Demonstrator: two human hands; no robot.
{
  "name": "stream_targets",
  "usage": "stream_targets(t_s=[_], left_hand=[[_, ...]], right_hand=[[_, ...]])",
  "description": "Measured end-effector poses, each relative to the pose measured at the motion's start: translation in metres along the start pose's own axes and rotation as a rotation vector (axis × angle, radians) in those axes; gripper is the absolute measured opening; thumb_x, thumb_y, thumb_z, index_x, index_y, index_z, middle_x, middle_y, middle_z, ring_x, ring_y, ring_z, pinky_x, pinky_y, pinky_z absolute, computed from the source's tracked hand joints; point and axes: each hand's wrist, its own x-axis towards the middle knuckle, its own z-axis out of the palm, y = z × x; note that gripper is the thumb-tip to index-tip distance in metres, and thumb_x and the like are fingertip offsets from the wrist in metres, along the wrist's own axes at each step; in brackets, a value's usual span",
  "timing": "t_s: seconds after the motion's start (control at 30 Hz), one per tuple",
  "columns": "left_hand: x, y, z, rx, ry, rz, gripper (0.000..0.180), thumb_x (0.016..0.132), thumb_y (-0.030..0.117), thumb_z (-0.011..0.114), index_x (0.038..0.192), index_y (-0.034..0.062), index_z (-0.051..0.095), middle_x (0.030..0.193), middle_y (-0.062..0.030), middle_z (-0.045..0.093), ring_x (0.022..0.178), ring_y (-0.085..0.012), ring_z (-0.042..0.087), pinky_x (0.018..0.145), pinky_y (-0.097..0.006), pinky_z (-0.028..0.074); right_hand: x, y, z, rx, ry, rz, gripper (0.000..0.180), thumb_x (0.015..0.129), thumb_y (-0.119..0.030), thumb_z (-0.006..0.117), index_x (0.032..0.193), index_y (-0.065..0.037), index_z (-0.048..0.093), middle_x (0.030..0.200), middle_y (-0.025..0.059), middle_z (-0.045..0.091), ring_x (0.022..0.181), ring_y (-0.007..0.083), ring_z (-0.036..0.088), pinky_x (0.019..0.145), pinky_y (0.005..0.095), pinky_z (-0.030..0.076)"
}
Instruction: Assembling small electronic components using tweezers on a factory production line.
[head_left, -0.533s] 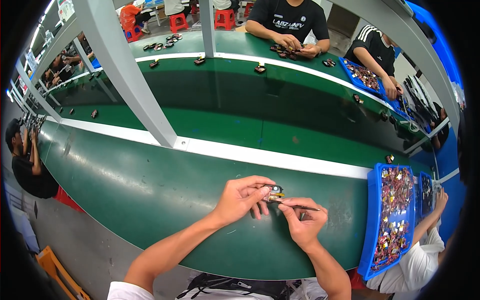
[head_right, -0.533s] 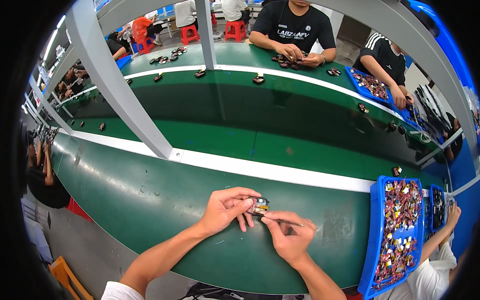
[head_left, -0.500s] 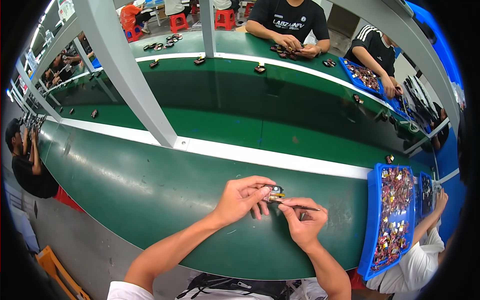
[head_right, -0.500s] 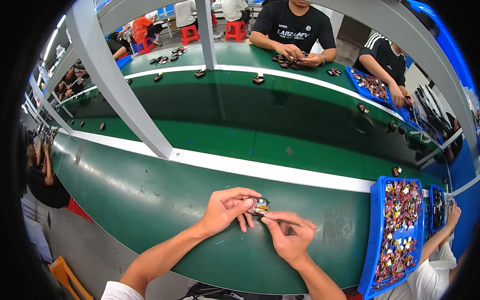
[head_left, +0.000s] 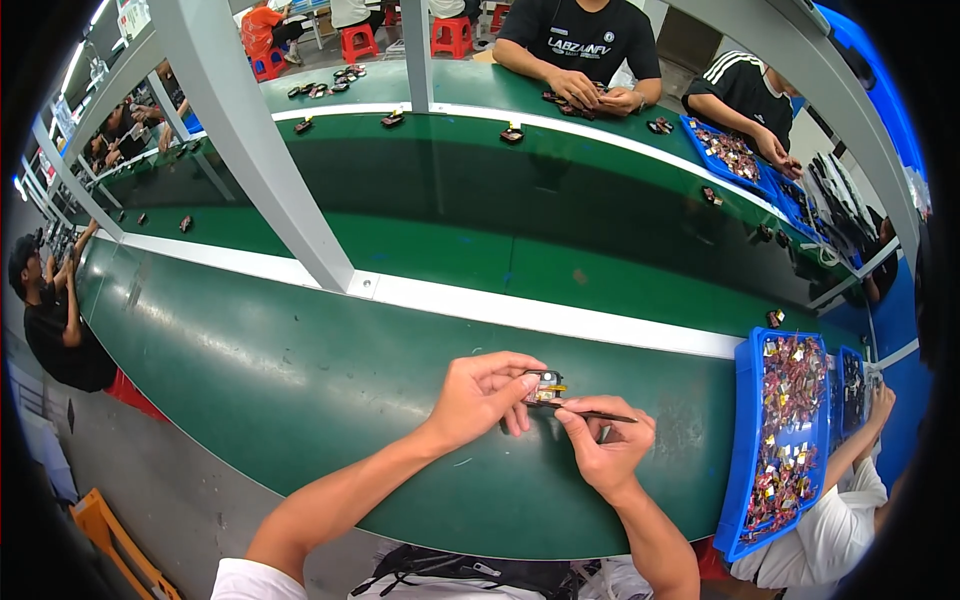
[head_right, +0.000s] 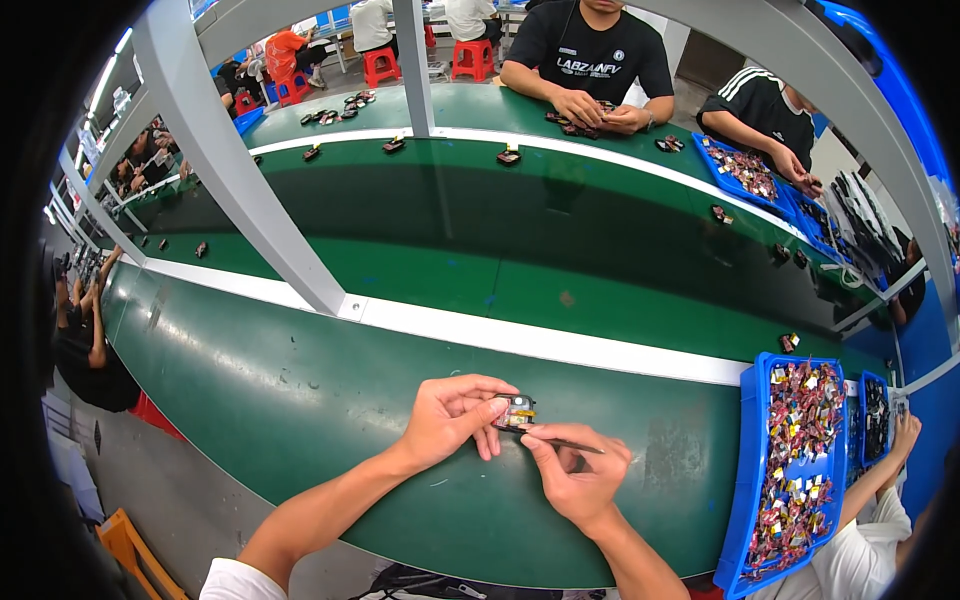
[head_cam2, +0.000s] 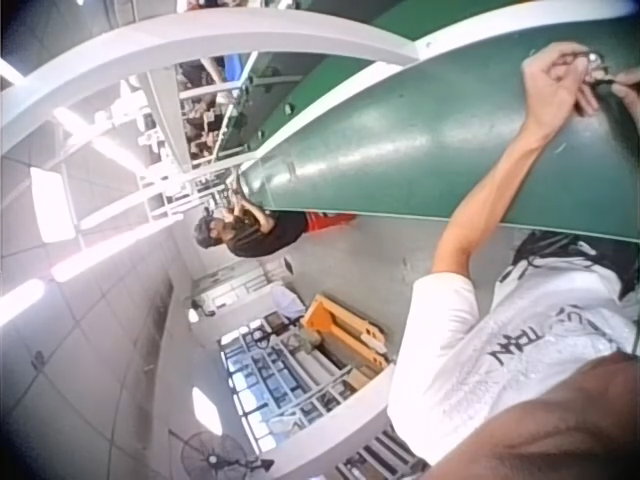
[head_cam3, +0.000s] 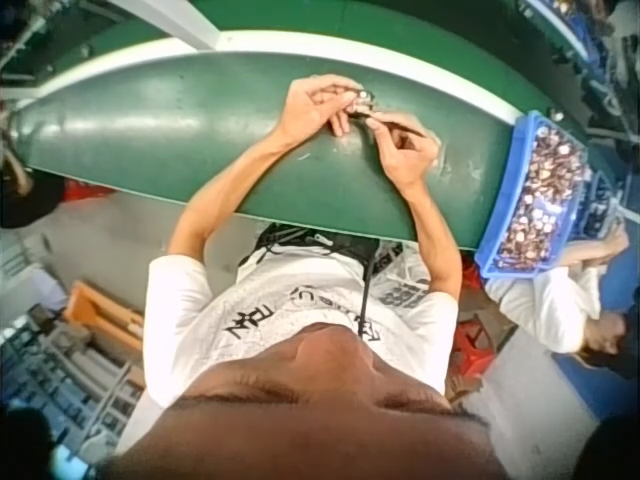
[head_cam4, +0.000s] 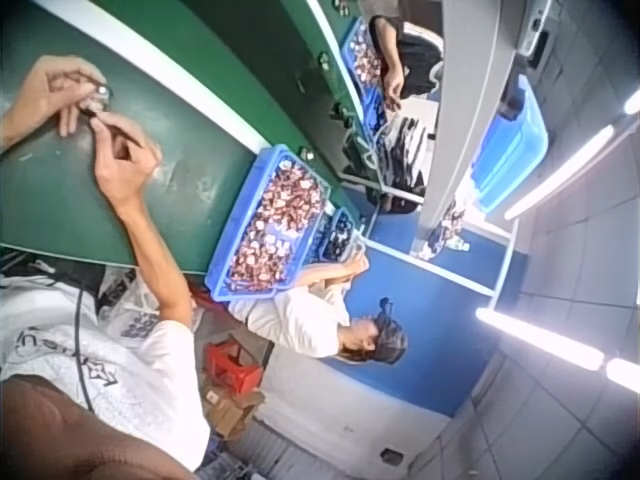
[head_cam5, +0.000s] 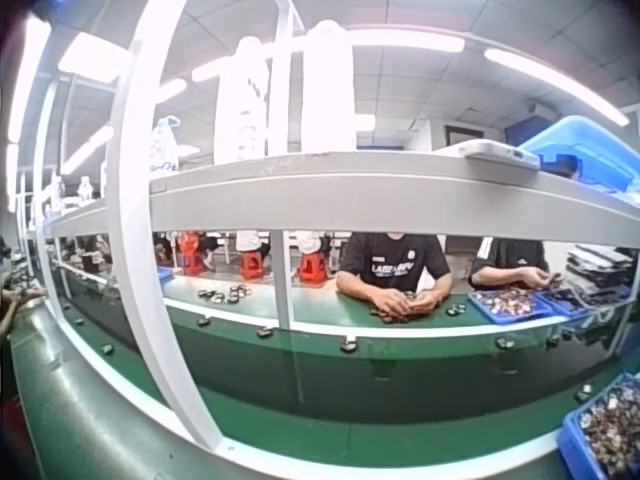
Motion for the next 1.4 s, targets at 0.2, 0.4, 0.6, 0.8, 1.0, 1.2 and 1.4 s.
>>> stream_targets(t_s=[0.2,0.4,0.6,0.8,1.0,1.2,1.4], left_hand=[[0.000,-0.001,0.002,0.022,0.042,0.005,0.024,0.100,0.005,0.062,0.119,-0.0091,0.065,0.083,-0.0131,0.071,0.060,-0.0143,0.068,0.049,-0.025,0.054],[0.000,-0.004,0.004,0.002,0.044,0.022,0.024,0.100,0.005,0.062,0.119,-0.0090,0.066,0.083,-0.0123,0.071,0.059,-0.0134,0.067,0.049,-0.025,0.053],[0.000,-0.003,0.005,0.022,0.048,0.019,0.024,0.100,0.004,0.063,0.119,-0.0084,0.066,0.080,-0.0110,0.072,0.059,-0.0121,0.066,0.049,-0.024,0.053],[-0.001,-0.005,0.005,0.043,0.052,0.026,0.023,0.100,0.005,0.063,0.119,-0.0080,0.067,0.079,-0.0108,0.071,0.058,-0.0119,0.066,0.049,-0.024,0.053],[-0.001,-0.003,0.003,0.015,0.026,-0.011,0.023,0.100,0.005,0.062,0.118,-0.0083,0.066,0.079,-0.0111,0.071,0.058,-0.0128,0.067,0.049,-0.025,0.053],[0.002,0.005,0.003,0.030,-0.006,-0.082,0.022,0.101,0.003,0.058,0.117,-0.0111,0.064,0.081,-0.0139,0.070,0.059,-0.0156,0.068,0.049,-0.026,0.055],[0.002,0.008,0.006,0.083,0.020,-0.105,0.020,0.099,0.003,0.061,0.113,-0.0114,0.064,0.082,-0.0126,0.069,0.057,-0.0145,0.067,0.049,-0.025,0.055]], right_hand=[[0.001,0.000,-0.002,-0.003,0.005,0.041,0.013,0.079,0.000,0.083,0.089,-0.003,0.076,0.069,0.0025,0.071,0.043,0.0021,0.044,0.042,0.0205,0.029],[0.002,-0.001,-0.003,-0.045,-0.032,-0.041,0.014,0.077,0.001,0.083,0.089,-0.003,0.076,0.076,0.0055,0.075,0.042,0.0035,0.045,0.042,0.0205,0.032],[0.005,-0.004,-0.005,-0.044,-0.081,-0.074,0.013,0.077,0.005,0.081,0.087,0.000,0.074,0.088,0.0126,0.078,0.044,0.0043,0.049,0.043,0.0200,0.036],[0.005,-0.004,-0.003,-0.047,-0.093,-0.088,0.014,0.077,0.006,0.080,0.086,-0.001,0.073,0.088,0.0131,0.078,0.043,0.0049,0.049,0.043,0.0200,0.037],[0.005,-0.006,-0.003,-0.034,-0.114,-0.106,0.013,0.077,0.007,0.079,0.084,-0.003,0.072,0.086,0.0125,0.078,0.045,0.0059,0.054,0.043,0.0202,0.038],[0.004,0.000,-0.005,-0.157,-0.138,-0.317,0.017,0.074,0.006,0.079,0.082,-0.008,0.074,0.083,0.0083,0.078,0.050,0.0099,0.063,0.044,0.0221,0.039],[0.004,0.000,-0.008,-0.259,-0.202,-0.386,0.026,0.066,0.007,0.077,0.086,-0.011,0.075,0.089,0.0032,0.078,0.060,0.0126,0.068,0.044,0.0246,0.037]])
